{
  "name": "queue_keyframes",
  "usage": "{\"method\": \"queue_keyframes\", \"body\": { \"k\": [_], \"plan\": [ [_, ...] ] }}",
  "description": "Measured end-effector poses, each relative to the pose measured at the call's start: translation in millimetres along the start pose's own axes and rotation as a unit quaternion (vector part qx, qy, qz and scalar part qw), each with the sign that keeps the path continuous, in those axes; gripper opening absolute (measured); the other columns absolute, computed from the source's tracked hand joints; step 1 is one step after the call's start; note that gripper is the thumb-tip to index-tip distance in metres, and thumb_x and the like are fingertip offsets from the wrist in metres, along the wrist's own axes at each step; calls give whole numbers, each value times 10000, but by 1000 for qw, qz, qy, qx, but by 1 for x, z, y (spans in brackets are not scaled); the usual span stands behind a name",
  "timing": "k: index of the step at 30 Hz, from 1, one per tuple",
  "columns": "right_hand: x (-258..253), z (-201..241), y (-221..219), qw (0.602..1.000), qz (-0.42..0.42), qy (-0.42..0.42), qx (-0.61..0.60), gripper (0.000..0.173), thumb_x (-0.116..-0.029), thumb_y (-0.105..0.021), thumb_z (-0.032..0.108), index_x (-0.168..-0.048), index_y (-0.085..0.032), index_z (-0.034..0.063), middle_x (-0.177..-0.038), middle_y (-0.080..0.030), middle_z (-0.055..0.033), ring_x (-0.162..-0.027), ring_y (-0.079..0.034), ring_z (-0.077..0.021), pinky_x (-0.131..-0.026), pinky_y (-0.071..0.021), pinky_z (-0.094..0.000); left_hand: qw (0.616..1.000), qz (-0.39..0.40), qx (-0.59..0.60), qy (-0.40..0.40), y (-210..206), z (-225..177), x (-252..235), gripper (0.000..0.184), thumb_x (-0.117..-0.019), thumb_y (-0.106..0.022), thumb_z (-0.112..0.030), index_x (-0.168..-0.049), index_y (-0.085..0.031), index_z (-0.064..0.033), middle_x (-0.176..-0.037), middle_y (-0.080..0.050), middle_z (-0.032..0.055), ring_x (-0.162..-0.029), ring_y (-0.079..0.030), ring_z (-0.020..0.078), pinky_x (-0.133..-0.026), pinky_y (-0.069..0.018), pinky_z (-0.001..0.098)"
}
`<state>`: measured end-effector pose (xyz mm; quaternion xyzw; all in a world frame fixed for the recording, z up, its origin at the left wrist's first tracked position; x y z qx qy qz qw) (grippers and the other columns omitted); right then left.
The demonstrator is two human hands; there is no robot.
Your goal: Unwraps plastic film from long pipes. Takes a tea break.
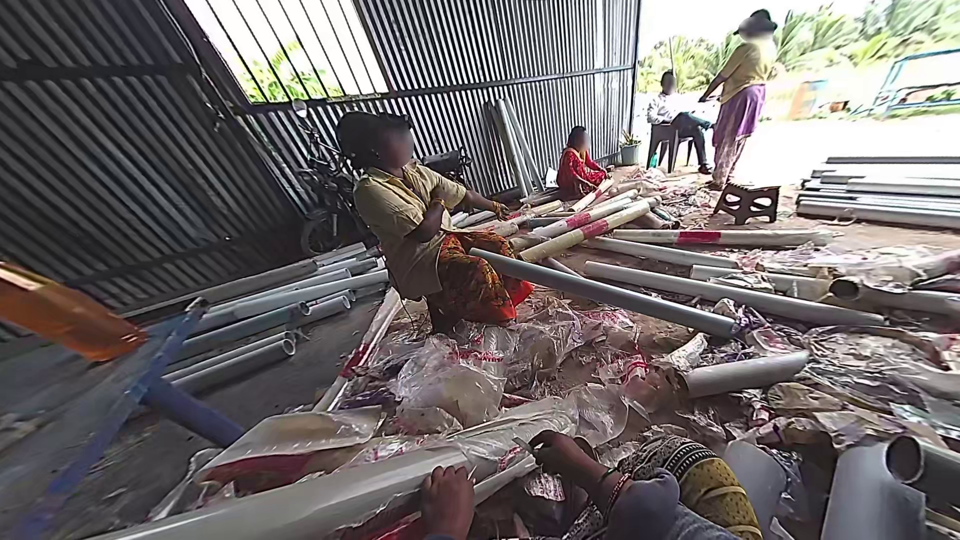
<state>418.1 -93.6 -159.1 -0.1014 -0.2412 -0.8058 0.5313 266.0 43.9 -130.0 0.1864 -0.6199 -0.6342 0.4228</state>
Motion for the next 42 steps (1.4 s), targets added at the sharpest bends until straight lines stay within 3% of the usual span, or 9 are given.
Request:
{"method": "queue_keyframes", "body": {
  "k": [13, 42],
  "plan": [
    [3, 2, 0, 1000, 3, 8, 3, 327, -1056, -531, 130, -1353, -597, 9, -1137, -672, -184, -919, -649, -231, -861, -520, -407, 1000, -5, 0, 3, -1, -1, 0, 446, -1064, -521, -422, -1257, -723, -75, -1363, -663, 139, -1393, -509, 326, -1166, -342, 503],
    [3, 3, -2, 1000, 12, 1, 23, 332, -1075, -523, 171, -1363, -595, 23, -1132, -676, -172, -911, -646, -222, -852, -517, -401, 1000, 0, 12, -20, 0, -1, -1, 456, -1046, -567, -415, -1291, -688, -51, -1362, -654, 168, -1388, -509, 349, -1175, -327, 521]
  ]
}}
Point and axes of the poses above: each hand's wrist, its own x-axis away from the middle knuckle, its own y-axis out of the back of the hand, z = x × y, the point moved 9 cm from there along -x, towards the middle knuckle
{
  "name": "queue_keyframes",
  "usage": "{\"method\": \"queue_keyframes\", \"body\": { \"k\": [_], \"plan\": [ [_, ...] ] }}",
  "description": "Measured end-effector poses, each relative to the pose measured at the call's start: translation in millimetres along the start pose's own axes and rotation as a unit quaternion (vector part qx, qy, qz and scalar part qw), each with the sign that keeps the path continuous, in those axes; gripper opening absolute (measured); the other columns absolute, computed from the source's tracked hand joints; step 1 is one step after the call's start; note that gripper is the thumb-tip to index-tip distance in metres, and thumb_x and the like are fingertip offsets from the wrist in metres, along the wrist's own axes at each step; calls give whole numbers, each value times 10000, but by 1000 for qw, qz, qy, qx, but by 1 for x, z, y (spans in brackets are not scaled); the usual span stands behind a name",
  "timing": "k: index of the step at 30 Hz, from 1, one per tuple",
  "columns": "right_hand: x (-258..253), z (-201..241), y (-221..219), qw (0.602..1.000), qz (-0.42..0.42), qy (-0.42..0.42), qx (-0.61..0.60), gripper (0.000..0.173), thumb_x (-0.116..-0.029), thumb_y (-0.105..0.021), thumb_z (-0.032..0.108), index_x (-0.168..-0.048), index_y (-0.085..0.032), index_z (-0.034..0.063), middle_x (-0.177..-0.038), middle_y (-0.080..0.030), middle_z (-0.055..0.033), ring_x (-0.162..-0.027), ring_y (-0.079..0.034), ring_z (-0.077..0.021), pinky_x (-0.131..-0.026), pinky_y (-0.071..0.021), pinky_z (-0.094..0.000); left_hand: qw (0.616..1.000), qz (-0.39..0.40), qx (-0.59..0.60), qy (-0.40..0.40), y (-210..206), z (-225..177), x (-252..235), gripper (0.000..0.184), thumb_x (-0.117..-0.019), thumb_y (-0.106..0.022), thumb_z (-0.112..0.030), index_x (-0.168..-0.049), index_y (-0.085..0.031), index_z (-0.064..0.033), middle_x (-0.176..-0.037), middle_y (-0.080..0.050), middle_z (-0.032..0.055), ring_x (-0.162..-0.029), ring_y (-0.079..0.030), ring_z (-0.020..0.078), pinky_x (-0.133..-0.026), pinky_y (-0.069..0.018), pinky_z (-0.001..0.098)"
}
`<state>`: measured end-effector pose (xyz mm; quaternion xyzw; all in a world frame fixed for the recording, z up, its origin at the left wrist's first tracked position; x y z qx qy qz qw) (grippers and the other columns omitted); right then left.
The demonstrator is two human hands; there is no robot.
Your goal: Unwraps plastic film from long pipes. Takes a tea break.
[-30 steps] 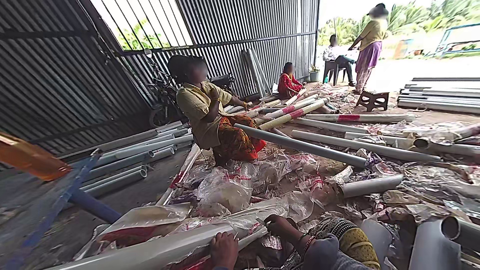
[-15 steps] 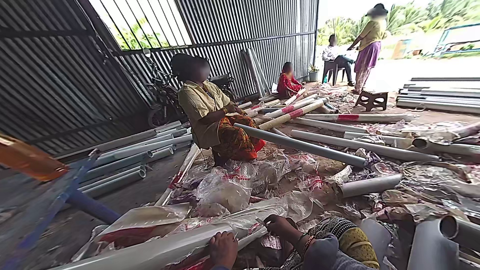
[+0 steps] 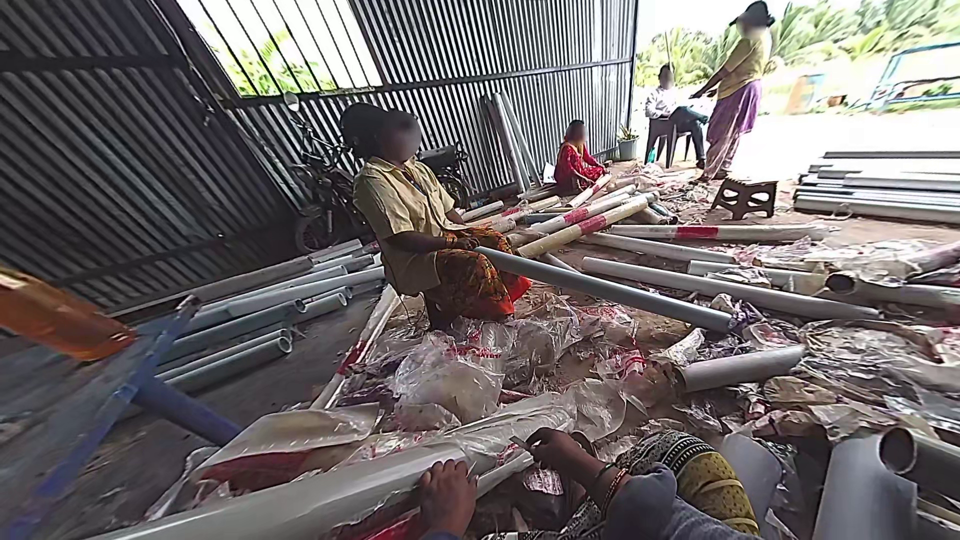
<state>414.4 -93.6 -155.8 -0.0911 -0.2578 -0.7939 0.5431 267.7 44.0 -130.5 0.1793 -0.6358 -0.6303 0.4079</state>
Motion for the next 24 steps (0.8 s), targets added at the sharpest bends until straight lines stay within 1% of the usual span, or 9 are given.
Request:
{"method": "queue_keyframes", "body": {
  "k": [11, 18, 21, 24],
  "plan": [
    [-1, 0, -1, 1000, 3, 3, 12, 336, -1070, -531, 173, -1363, -595, 24, -1124, -677, -168, -894, -639, -218, -838, -513, -401, 1000, -3, -3, -1, 1, -1, 0, 465, -1047, -563, -427, -1296, -685, -54, -1363, -654, 160, -1387, -507, 351, -1171, -326, 521],
    [-3, -2, -2, 1000, 7, 5, 17, 343, -1064, -542, 180, -1366, -598, 27, -1133, -684, -177, -919, -649, -232, -857, -514, -414, 1000, -7, -2, -1, 2, -1, 2, 465, -1045, -565, -428, -1296, -685, -56, -1357, -656, 164, -1386, -508, 352, -1175, -319, 529],
    [-4, -3, -3, 1000, 10, 5, 22, 336, -1063, -541, 175, -1361, -600, 32, -1120, -685, -169, -902, -648, -228, -847, -514, -413, 1000, -8, 1, 1, 1, 0, 1, 457, -1044, -571, -421, -1290, -690, -54, -1354, -658, 163, -1383, -512, 342, -1176, -323, 521],
    [-4, -3, -4, 1000, 15, 2, 20, 338, -1061, -530, 164, -1363, -596, 27, -1130, -676, -179, -910, -645, -239, -857, -515, -421, 1000, -14, -4, -2, -1, 1, -2, 467, -1043, -566, -437, -1290, -689, -60, -1350, -659, 163, -1379, -511, 352, -1169, -327, 524]
  ]
}}
Point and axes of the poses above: each hand's wrist, its own x-axis away from the middle knuckle, its own y-axis out of the back of the hand, z = x × y, the point moved 9 cm from there along -x, towards the middle knuckle
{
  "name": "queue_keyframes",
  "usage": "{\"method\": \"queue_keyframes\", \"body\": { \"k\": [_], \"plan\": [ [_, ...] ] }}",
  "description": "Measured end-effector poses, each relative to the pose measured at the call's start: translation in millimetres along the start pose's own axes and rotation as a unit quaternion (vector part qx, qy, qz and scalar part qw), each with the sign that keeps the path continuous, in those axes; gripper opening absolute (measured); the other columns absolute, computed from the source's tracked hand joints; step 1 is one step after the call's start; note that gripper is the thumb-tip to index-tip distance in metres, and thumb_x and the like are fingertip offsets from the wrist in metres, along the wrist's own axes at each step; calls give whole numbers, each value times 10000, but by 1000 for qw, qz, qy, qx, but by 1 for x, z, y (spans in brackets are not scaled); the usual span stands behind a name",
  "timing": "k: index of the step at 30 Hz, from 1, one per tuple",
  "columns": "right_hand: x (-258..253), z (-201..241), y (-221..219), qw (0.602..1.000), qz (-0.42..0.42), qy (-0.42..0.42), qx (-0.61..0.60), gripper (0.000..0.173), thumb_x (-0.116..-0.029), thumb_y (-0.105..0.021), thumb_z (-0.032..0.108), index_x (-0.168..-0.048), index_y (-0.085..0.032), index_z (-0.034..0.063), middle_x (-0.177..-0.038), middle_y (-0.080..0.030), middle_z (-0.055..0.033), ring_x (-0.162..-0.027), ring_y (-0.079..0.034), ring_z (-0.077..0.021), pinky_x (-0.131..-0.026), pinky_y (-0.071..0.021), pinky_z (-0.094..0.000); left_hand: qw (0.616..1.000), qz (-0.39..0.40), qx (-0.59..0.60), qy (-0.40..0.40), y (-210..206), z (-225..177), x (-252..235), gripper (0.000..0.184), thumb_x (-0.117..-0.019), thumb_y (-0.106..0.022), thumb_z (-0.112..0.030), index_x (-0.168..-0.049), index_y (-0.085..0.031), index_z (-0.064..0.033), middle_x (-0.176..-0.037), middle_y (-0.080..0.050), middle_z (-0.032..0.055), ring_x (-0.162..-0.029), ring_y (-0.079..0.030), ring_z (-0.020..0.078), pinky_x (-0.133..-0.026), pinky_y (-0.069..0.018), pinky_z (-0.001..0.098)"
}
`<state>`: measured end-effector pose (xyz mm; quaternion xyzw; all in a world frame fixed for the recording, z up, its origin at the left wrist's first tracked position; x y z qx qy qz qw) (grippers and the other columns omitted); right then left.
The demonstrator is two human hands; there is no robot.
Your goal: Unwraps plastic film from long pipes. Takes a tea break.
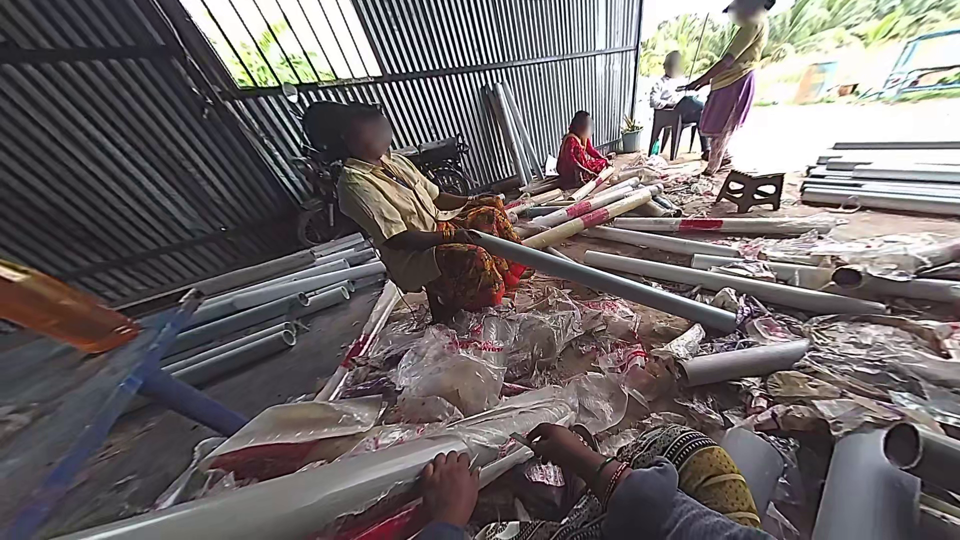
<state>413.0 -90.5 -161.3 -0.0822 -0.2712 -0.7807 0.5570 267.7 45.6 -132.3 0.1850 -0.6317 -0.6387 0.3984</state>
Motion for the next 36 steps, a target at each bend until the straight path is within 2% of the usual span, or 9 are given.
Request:
{"method": "queue_keyframes", "body": {
  "k": [13, 36],
  "plan": [
    [1, 0, -2, 1000, 3, 1, -1, 341, -1072, -537, 218, -1353, -607, 39, -1098, -680, -156, -869, -628, -206, -824, -507, -397, 1000, -9, 7, 3, -1, 0, -1, 457, -1037, -577, -431, -1273, -701, -60, -1352, -661, 162, -1378, -516, 354, -1168, -335, 530],
    [0, 1, -4, 1000, 7, 8, 18, 343, -1081, -516, 214, -1350, -607, 21, -1121, -686, -181, -920, -655, -246, -874, -514, -426, 1000, 4, 13, 4, 2, -1, 1, 445, -1045, -573, -414, -1292, -693, -63, -1361, -654, 164, -1386, -506, 352, -1178, -320, 531]
  ]
}}
Point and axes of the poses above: each hand's wrist, its own x-axis away from the middle knuckle, its own y-axis out of the back of the hand, z = x × y, the point moved 9 cm from there along -x, towards the middle knuckle
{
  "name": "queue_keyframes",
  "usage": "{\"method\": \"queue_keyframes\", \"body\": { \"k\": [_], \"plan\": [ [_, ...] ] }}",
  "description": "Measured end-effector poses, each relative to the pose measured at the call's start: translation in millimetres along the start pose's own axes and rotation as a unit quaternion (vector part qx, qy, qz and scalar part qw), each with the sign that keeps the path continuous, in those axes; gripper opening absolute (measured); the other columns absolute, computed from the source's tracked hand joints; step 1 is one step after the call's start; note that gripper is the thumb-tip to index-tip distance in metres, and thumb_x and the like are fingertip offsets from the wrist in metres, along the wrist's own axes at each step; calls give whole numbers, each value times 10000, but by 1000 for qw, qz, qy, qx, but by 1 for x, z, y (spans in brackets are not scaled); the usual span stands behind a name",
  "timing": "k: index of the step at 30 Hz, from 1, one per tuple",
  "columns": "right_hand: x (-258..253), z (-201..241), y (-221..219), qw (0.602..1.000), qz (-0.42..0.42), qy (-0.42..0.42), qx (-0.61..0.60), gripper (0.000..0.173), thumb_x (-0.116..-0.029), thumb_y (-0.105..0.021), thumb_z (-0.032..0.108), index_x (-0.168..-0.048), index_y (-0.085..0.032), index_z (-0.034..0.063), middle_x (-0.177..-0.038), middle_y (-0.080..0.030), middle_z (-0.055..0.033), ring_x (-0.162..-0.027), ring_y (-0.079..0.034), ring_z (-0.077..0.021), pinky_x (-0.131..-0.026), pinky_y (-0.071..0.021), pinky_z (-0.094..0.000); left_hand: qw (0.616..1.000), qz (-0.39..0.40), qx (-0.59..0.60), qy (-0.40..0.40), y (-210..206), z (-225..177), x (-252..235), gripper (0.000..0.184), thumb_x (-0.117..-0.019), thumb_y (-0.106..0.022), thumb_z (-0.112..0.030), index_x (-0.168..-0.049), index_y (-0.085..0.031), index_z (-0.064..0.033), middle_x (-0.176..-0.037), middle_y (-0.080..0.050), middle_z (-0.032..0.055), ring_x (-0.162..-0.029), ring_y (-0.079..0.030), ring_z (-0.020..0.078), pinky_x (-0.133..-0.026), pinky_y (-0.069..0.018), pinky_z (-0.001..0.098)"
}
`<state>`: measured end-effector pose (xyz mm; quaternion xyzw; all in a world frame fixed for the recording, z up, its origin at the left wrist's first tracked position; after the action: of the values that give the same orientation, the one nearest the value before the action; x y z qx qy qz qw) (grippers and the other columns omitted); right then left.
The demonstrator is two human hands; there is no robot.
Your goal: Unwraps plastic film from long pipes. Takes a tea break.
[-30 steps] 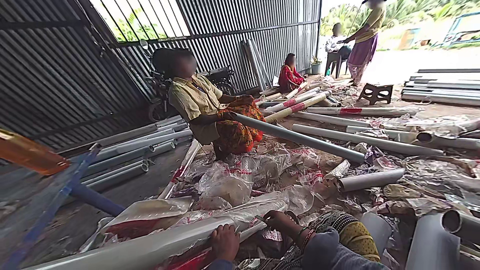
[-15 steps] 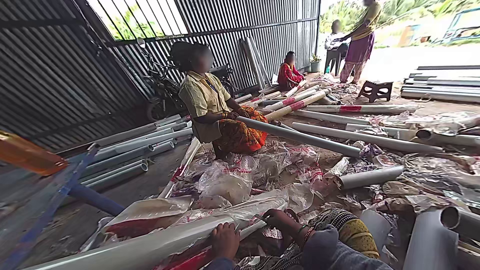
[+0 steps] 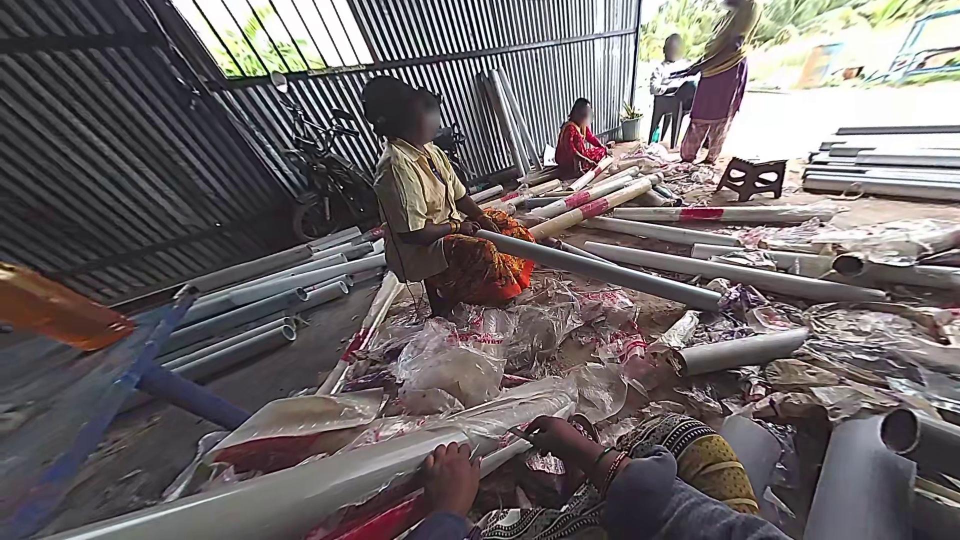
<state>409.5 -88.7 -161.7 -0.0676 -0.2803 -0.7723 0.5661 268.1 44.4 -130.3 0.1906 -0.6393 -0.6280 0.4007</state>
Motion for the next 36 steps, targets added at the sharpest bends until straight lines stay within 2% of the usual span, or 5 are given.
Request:
{"method": "queue_keyframes", "body": {
  "k": [15, 19, 36],
  "plan": [
    [0, 0, -2, 1000, 7, 2, 4, 350, -1085, -517, 224, -1361, -600, 26, -1134, -685, -187, -934, -658, -250, -886, -514, -432, 1000, -14, 3, 5, -1, 1, -1, 450, -1041, -574, -417, -1283, -698, -59, -1350, -662, 161, -1383, -513, 345, -1175, -324, 524],
    [-2, -1, -1, 1000, 8, 1, 9, 350, -1082, -522, 225, -1357, -604, 26, -1129, -689, -186, -941, -662, -255, -891, -515, -439, 1000, -23, 13, 5, -1, 1, -1, 433, -1037, -588, -402, -1333, -684, -100, -1358, -664, 154, -1382, -515, 349, -1177, -320, 526],
    [-1, -1, -2, 1000, 16, 2, 22, 357, -1083, -515, 230, -1368, -604, 33, -1143, -687, -192, -955, -662, -268, -897, -513, -451, 1000, -8, -12, 1, -2, 0, -1, 434, -1051, -547, -445, -1321, -706, -145, -1377, -656, 128, -1389, -510, 338, -1178, -325, 524]
  ]
}}
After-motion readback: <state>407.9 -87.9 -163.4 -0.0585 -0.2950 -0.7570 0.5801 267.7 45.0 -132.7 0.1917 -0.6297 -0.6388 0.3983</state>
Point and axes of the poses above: each hand's wrist, its own x-axis away from the middle knuckle, its own y-axis out of the back of the hand, z = x × y, the point moved 9 cm from there along -x, towards the middle knuckle
